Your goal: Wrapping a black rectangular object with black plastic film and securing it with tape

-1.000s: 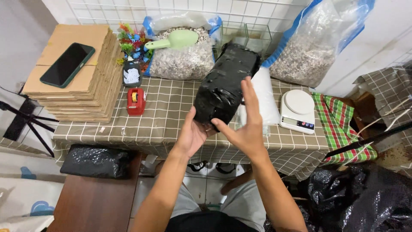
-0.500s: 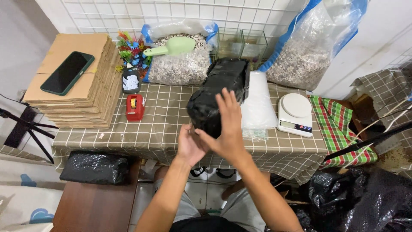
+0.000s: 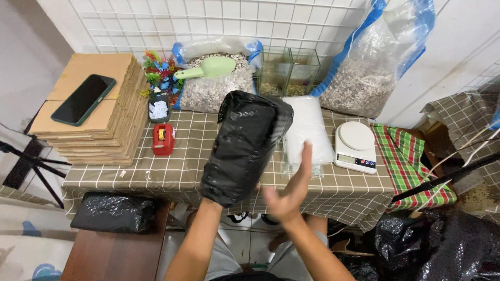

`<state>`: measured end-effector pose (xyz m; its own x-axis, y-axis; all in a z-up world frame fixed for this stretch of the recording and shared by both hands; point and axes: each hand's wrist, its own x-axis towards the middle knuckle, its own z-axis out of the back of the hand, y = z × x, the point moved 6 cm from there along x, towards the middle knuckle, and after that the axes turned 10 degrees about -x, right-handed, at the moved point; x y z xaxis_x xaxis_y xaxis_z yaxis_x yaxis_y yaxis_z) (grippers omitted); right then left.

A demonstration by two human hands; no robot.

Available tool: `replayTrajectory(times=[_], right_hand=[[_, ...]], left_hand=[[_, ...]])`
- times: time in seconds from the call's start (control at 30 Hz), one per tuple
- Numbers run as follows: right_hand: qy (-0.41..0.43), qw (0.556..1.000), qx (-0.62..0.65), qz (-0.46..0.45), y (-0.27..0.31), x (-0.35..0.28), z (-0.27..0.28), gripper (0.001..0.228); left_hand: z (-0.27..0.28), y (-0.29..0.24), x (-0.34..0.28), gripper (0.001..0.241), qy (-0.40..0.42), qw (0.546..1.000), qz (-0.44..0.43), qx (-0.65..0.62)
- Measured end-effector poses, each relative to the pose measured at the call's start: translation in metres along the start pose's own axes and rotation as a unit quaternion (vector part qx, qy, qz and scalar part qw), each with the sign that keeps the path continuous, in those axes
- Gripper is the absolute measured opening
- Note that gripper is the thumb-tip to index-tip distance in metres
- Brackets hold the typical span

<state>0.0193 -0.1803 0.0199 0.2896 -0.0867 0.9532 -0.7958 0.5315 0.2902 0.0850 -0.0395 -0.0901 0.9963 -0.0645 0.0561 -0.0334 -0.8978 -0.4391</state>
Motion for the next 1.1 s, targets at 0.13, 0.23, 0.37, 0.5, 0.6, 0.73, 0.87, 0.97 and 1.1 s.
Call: replayTrajectory(times=[0.13, 0.23, 0.37, 0.5, 0.6, 0.73, 0.87, 0.97, 1.1], right_hand=[[0.115, 0.952, 0.108, -0.262, -0.058, 0.004, -0.007, 0.089], [0.185, 0.940, 0.110, -0.263, -0.088, 0.005, -0.013, 0.074], [0.251, 0.918, 0.124, -0.281, -0.125, 0.014, -0.024, 0.089], [0.252, 0.853, 0.251, -0.382, -0.145, -0.005, -0.037, 0.074], [0.276, 0.870, 0.255, -0.320, -0.180, -0.033, -0.055, 0.078], [0.373, 0.876, 0.231, -0.201, -0.112, 0.001, -0.063, 0.134], [0.393, 0.854, 0.204, -0.272, -0.149, -0.041, -0.081, 0.098], [0.310, 0.855, 0.205, -0.361, -0.192, -0.077, -0.088, 0.070], [0.190, 0.880, 0.198, -0.387, -0.152, -0.054, -0.071, 0.069]], left_hand=[[0.000, -0.007, 0.004, 0.093, 0.037, 0.996, -0.040, 0.067], [0.017, -0.008, 0.011, 0.103, 0.046, 0.983, -0.084, 0.155], [0.008, -0.020, 0.012, 0.102, 0.016, 0.902, -0.249, 0.352], [-0.038, -0.045, -0.013, 0.106, -0.044, 0.810, -0.348, 0.470], [-0.037, -0.040, -0.011, 0.101, -0.013, 0.758, -0.416, 0.502], [-0.009, -0.035, -0.005, 0.085, -0.118, 0.770, -0.324, 0.537], [-0.008, -0.036, -0.013, 0.094, -0.184, 0.799, -0.184, 0.542], [0.011, -0.028, -0.009, 0.080, -0.055, 0.732, -0.335, 0.590], [0.034, -0.031, 0.009, 0.085, -0.039, 0.741, -0.336, 0.580]])
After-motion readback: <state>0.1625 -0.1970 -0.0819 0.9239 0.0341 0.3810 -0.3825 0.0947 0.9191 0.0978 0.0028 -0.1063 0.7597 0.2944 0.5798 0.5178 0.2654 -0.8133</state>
